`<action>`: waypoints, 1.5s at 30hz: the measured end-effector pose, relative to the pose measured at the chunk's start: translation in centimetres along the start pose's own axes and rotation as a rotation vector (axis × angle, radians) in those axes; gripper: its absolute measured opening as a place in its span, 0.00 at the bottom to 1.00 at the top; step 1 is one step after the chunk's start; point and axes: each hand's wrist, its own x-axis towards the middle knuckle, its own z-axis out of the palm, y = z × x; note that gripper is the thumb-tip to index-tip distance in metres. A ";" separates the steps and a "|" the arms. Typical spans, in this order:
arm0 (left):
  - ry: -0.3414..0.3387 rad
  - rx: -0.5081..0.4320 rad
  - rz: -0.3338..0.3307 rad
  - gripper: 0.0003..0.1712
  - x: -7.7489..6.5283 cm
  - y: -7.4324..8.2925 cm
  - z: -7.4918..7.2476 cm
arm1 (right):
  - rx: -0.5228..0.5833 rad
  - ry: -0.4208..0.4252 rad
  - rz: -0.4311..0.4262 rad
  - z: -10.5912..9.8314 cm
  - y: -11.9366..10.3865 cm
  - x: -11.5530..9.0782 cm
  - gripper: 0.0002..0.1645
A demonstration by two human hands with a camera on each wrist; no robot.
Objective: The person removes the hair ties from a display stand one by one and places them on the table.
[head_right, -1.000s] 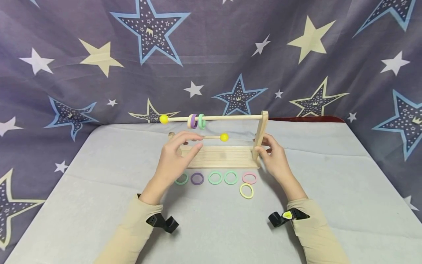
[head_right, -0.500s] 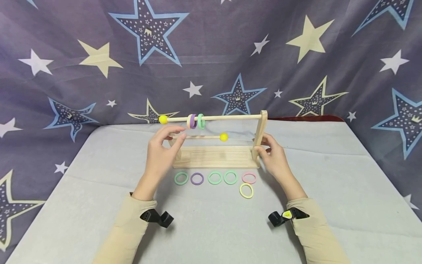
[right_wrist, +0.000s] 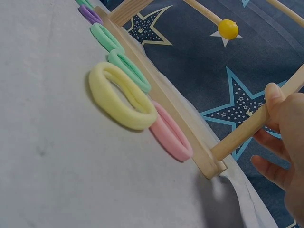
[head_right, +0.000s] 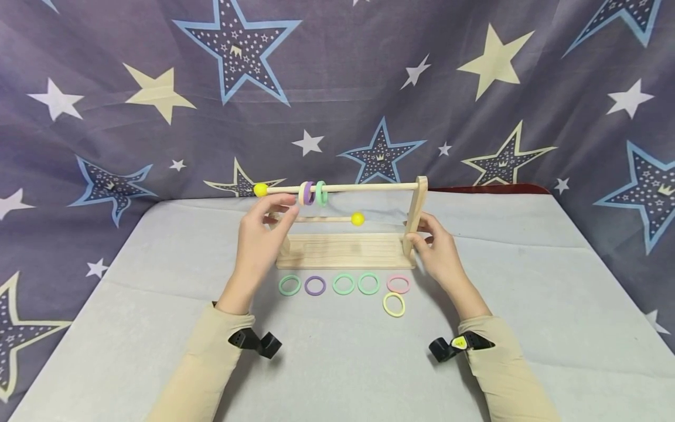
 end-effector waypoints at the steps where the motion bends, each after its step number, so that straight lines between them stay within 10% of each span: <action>1: -0.006 0.001 -0.015 0.11 0.0 0.1 0.1 | 0.003 0.000 0.000 0.0 -0.1 0.0 0.27; 45: 0.064 0.059 -0.058 0.09 -0.1 -0.7 -1.7 | -0.009 0.001 0.003 0.0 0.3 0.0 0.24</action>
